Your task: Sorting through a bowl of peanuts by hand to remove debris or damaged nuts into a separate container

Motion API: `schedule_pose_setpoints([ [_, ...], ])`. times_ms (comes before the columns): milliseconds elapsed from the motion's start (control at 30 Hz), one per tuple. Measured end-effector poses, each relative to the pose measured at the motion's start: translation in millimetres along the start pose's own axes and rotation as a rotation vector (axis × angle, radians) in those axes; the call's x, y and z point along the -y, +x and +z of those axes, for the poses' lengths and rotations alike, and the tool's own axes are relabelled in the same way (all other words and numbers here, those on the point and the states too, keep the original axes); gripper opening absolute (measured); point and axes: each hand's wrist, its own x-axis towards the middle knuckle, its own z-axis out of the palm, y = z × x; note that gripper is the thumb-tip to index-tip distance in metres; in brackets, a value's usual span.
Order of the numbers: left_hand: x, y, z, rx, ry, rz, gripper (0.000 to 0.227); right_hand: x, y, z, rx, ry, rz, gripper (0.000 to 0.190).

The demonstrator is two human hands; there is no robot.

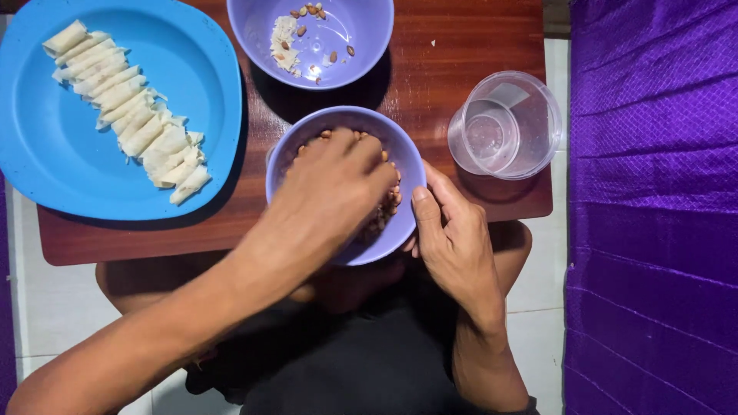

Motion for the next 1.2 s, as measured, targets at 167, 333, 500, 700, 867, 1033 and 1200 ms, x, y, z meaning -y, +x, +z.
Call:
schedule_pose_setpoints([
  [167, -0.7, -14.6, -9.9, 0.075, 0.033, -0.156, 0.035, -3.7, 0.9, 2.7, -0.004, 0.016, -0.050, 0.045],
  [333, -4.0, -9.1, -19.8, 0.073, -0.354, -0.171, 0.030, 1.8, -0.3, 3.3, -0.004, 0.010, -0.042, 0.046],
  [500, -3.3, -14.5, -24.0, 0.228, -0.078, -0.164, 0.089, 1.2, -0.6, 4.1, -0.022, -0.018, -0.024, 0.045],
  [700, -0.6, -7.7, 26.5, 0.053, 0.099, -0.122, 0.018, -2.8, -0.6, 5.5, -0.033, 0.022, -0.069, 0.044],
  [867, 17.4, 8.2, 31.2, 0.241, -0.350, -0.117, 0.042, -1.5, -0.7, 5.7, -0.059, 0.083, -0.084, 0.041],
  [1033, 24.3, 8.1, 1.0, 0.355, -0.510, -0.206, 0.029, -9.0, -1.7, 6.7, -0.066, 0.158, -0.122, 0.037],
  [1200, 0.9, -11.5, -40.9, 0.078, 0.033, -0.147, 0.025, 0.3, -3.5, 7.0, -0.053, 0.034, -0.049, 0.043],
])
